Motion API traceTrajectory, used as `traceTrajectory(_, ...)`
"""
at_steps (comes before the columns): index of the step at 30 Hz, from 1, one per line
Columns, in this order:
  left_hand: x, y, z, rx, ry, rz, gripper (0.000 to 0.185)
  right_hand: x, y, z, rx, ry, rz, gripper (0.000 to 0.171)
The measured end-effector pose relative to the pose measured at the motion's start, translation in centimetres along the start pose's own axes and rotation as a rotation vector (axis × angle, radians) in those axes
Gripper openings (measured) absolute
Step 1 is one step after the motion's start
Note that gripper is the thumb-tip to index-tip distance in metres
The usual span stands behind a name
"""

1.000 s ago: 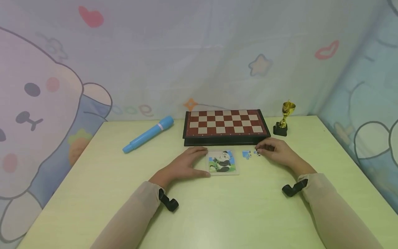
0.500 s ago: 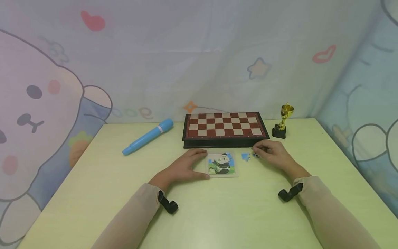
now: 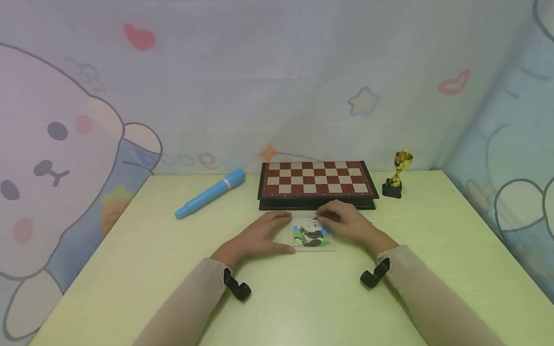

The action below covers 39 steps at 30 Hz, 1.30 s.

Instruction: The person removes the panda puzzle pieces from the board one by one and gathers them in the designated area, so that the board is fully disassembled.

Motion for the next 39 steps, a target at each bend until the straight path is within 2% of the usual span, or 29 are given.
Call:
traceTrajectory(4,-0.1,0.1,0.0,0.005,0.002,0.002,0.095,0.3,0.9,-0.8,0.071,0.056,0.048,0.032)
traceTrajectory(8,-0.1,0.0,-0.1,0.003,0.003,-0.003,0.095,0.6,0.9,-0.7,0.082,0.061,0.058,0.037)
traceTrajectory(12,0.0,-0.1,0.1,-0.001,-0.001,-0.007,0.095,0.8,0.8,-0.6,0.083,0.040,0.046,0.036)
traceTrajectory(22,-0.1,-0.1,0.1,0.011,-0.011,0.005,0.094,0.5,0.9,-0.5,0.076,0.068,0.066,0.035)
traceTrajectory(39,0.1,0.1,-0.1,0.000,-0.002,-0.009,0.096,1.2,0.5,-0.3,-0.019,0.049,0.067,0.017)
Point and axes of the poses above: each hand's wrist, its own z-axis away from the middle knuckle, its own y-axis out of the palm, x = y × z, the point moved 2 cm from there along -z, towards the middle knuckle, and after that the axes turned 4 degrees about x, right-handed, at the moved point
